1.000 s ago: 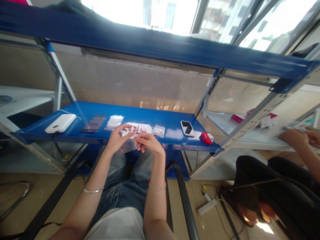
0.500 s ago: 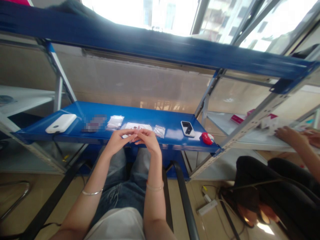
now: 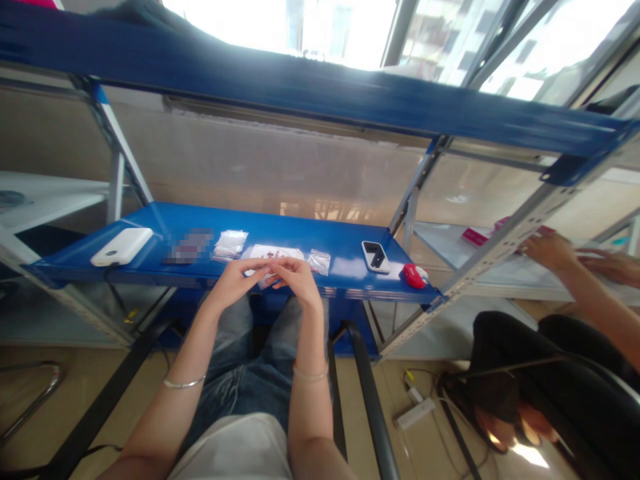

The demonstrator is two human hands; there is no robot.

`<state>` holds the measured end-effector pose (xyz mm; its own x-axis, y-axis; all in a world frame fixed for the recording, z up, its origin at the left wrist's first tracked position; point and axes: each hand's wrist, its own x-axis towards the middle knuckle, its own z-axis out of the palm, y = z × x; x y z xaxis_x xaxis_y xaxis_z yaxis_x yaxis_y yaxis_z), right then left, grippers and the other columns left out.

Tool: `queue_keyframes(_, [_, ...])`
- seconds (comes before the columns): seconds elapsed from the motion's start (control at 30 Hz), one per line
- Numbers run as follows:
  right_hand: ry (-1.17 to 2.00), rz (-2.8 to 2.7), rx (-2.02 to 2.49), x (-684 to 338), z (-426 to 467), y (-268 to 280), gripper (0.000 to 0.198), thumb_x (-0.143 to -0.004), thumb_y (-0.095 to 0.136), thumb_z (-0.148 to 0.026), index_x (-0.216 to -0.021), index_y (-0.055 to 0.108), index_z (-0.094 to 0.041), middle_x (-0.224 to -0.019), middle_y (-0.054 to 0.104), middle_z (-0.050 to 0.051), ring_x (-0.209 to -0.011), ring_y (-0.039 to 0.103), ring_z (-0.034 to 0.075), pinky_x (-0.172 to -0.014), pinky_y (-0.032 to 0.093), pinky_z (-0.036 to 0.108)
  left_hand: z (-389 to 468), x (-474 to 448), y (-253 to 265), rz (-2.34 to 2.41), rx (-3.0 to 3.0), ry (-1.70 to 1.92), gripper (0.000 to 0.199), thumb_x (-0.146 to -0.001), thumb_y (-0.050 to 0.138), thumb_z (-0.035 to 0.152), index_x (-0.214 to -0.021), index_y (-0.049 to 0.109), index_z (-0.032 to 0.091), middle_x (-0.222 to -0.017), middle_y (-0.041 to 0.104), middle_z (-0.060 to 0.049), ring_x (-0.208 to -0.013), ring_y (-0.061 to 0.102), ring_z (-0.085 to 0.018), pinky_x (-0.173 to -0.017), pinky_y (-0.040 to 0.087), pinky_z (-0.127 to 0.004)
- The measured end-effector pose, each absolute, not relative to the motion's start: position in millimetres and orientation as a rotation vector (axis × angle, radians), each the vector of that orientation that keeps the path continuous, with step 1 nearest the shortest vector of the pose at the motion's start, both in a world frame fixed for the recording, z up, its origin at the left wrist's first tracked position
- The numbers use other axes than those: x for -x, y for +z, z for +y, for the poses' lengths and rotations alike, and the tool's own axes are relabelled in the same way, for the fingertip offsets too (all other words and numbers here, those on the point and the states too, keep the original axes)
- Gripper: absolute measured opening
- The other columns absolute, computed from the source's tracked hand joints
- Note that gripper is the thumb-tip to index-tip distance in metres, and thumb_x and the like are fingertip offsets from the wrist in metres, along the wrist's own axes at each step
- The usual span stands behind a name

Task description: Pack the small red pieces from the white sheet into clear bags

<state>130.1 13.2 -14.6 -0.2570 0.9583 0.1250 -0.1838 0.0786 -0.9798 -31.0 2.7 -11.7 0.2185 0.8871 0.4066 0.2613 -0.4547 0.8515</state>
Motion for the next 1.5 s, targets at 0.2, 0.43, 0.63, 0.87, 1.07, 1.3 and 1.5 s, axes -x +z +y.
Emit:
queue_keyframes(0.2, [1.375, -1.324, 0.873, -126, 14, -15, 0.037, -0.06, 0.077, -0.047, -0.076, 0.067, -0.015, -0.067, 0.067, 0.002, -0.06, 0.067, 0.015, -0.049, 0.053, 0.021, 6, 30, -15, 1.104, -1.874, 1.243, 0.031, -0.086, 0.049, 0.036, -0.104, 0.069, 0.019, -0.104, 0.071, -0.007, -0.097, 0.064, -0.022, -0.087, 0.049, -0.033])
queue_keyframes(0.43, [1.407, -1.356, 0.84, -127, 11, -13, 0.037, -0.065, 0.073, -0.048, -0.08, 0.068, -0.015, -0.072, 0.068, 0.003, -0.061, 0.067, 0.015, -0.048, 0.052, 0.02, 4, 30, -13, 1.042, -1.813, 1.26, 0.03, -0.082, 0.056, 0.04, -0.1, 0.063, 0.017, -0.105, 0.069, -0.009, -0.096, 0.065, -0.021, -0.085, 0.05, -0.031])
queue_keyframes(0.63, [1.384, -1.343, 0.86, -126, 12, -14, 0.033, -0.064, 0.073, -0.045, -0.079, 0.066, -0.016, -0.069, 0.067, 0.001, -0.06, 0.066, 0.015, -0.047, 0.051, 0.019, 5, 30, -14, 1.05, -1.749, 1.25, 0.025, -0.082, 0.056, 0.038, -0.095, 0.062, 0.018, -0.1, 0.07, -0.009, -0.093, 0.066, -0.022, -0.076, 0.051, -0.029])
queue_keyframes(0.87, [1.338, -1.36, 0.925, -125, 11, -14, 0.032, -0.066, 0.07, -0.045, -0.078, 0.063, -0.017, -0.068, 0.064, 0.001, -0.059, 0.065, 0.014, -0.046, 0.049, 0.019, 3, 24, -15, 1.126, -1.859, 1.309, 0.021, -0.085, 0.051, 0.036, -0.092, 0.063, 0.019, -0.09, 0.07, -0.004, -0.088, 0.066, -0.019, -0.078, 0.049, -0.027])
queue_keyframes(1.07, [1.283, -1.379, 0.948, -115, 13, -15, 0.034, -0.073, 0.061, -0.051, -0.078, 0.056, -0.018, -0.07, 0.06, 0.001, -0.059, 0.063, 0.013, -0.043, 0.047, 0.019, 2, 18, -17, 1.199, -1.888, 1.4, 0.022, -0.086, 0.048, 0.034, -0.089, 0.065, 0.019, -0.089, 0.071, -0.004, -0.085, 0.065, -0.018, -0.076, 0.048, -0.026])
queue_keyframes(1.3, [0.895, -1.478, 1.065, -78, 15, -24, 0.02, -0.084, 0.046, -0.039, -0.079, 0.051, -0.02, -0.076, 0.06, 0.001, -0.069, 0.061, 0.015, -0.055, 0.047, 0.024, 7, 28, -23, 1.411, -1.76, 1.558, 0.023, -0.085, 0.049, 0.033, -0.085, 0.065, 0.017, -0.085, 0.071, -0.005, -0.083, 0.066, -0.019, -0.073, 0.047, -0.026])
queue_keyframes(1.5, [0.666, -1.555, 1.28, -67, 8, -22, 0.018, -0.083, 0.046, -0.032, -0.071, 0.052, -0.02, -0.069, 0.06, -0.001, -0.068, 0.057, 0.014, -0.066, 0.044, 0.026, 12, 33, -28, 1.641, -1.674, 1.594, 0.023, -0.084, 0.049, 0.033, -0.087, 0.065, 0.017, -0.084, 0.073, -0.007, -0.082, 0.067, -0.021, -0.074, 0.048, -0.029])
